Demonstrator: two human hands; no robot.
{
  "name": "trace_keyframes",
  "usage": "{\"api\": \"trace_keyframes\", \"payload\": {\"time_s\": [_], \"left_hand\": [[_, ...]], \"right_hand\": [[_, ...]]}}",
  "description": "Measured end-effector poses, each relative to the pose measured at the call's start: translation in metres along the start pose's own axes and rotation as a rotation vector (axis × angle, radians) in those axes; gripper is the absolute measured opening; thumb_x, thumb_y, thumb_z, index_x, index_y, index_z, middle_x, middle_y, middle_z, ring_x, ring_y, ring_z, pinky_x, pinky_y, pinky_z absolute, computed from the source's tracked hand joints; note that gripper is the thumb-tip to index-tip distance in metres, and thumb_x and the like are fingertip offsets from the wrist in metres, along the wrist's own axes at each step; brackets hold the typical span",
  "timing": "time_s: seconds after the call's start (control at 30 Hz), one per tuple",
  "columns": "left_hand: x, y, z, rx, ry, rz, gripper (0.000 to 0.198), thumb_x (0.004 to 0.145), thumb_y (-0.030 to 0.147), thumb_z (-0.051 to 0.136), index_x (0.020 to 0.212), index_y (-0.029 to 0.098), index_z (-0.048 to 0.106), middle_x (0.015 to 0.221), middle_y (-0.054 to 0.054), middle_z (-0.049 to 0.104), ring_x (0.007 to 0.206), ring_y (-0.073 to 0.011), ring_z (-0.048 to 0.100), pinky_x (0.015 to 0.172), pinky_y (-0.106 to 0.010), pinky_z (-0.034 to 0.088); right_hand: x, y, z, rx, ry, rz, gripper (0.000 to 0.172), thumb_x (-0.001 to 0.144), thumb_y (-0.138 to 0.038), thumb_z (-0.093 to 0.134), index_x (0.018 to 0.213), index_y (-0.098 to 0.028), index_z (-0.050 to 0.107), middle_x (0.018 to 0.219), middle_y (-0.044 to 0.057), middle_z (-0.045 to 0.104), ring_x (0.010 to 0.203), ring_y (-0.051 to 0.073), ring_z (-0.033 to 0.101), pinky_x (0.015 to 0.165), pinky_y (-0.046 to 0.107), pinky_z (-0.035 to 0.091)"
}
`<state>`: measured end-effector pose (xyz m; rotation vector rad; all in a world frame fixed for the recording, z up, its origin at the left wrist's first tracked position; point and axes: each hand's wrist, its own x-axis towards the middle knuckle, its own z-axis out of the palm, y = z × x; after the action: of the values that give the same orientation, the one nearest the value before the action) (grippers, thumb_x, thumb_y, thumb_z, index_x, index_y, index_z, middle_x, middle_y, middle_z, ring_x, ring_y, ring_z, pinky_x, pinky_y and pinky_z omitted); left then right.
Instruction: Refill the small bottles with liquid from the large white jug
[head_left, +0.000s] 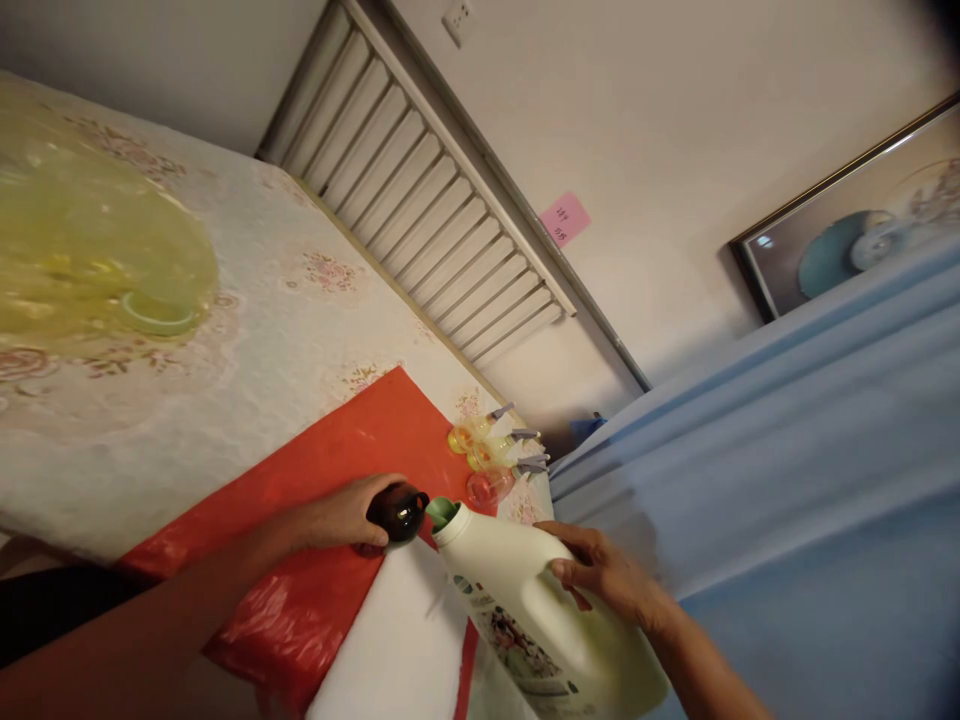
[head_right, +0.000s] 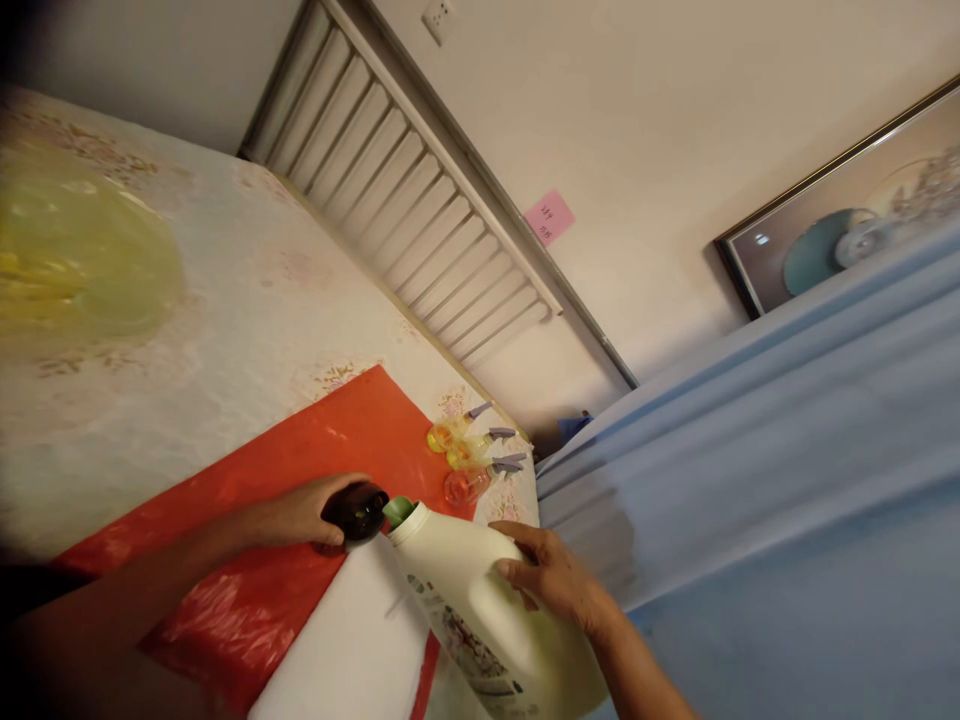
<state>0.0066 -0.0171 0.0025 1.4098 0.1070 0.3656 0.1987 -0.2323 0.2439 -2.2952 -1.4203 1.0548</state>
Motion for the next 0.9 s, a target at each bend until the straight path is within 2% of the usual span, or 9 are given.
{"api": "trace_keyframes", "payload": {"time_s": [0.2,0.43,0.57,0.9], "left_hand": [[0.0,0.0,0.0,0.024,0.026,0.0,0.06,0.057,0.011,0.061,0.116,0.02,0.052,0.095,-0.003,0.067,0.077,-0.0223,0.065,0.053,-0.026,0.045],[0.0,-0.002,-0.001,0.051,0.04,0.018,0.062,0.058,0.011,0.062,0.118,0.021,0.052,0.104,-0.007,0.067,0.079,-0.0229,0.066,0.056,-0.027,0.048],[0.0,-0.002,-0.001,0.054,0.027,0.014,0.062,0.058,0.012,0.061,0.119,0.021,0.052,0.101,-0.006,0.067,0.077,-0.0225,0.066,0.056,-0.028,0.048],[0.003,-0.006,-0.002,0.077,0.048,0.019,0.065,0.056,0.011,0.063,0.119,0.023,0.052,0.109,-0.007,0.066,0.089,-0.0266,0.065,0.061,-0.03,0.05]], "right_hand": [[0.001,0.0,-0.002,-0.017,-0.011,-0.008,0.052,0.083,-0.05,0.062,0.123,-0.017,0.061,0.068,-0.002,0.052,0.052,0.009,0.044,0.043,0.019,0.037],[0.001,-0.006,-0.003,-0.014,-0.024,-0.007,0.051,0.083,-0.05,0.062,0.122,-0.018,0.062,0.069,-0.001,0.051,0.053,0.009,0.043,0.043,0.019,0.039],[0.002,-0.008,-0.004,0.006,-0.028,0.009,0.049,0.083,-0.048,0.062,0.122,-0.019,0.062,0.068,-0.002,0.051,0.051,0.008,0.042,0.044,0.019,0.038],[0.002,-0.023,-0.003,-0.018,-0.03,0.046,0.054,0.079,-0.052,0.063,0.12,-0.017,0.064,0.063,-0.002,0.05,0.049,0.008,0.04,0.043,0.02,0.037]]}}
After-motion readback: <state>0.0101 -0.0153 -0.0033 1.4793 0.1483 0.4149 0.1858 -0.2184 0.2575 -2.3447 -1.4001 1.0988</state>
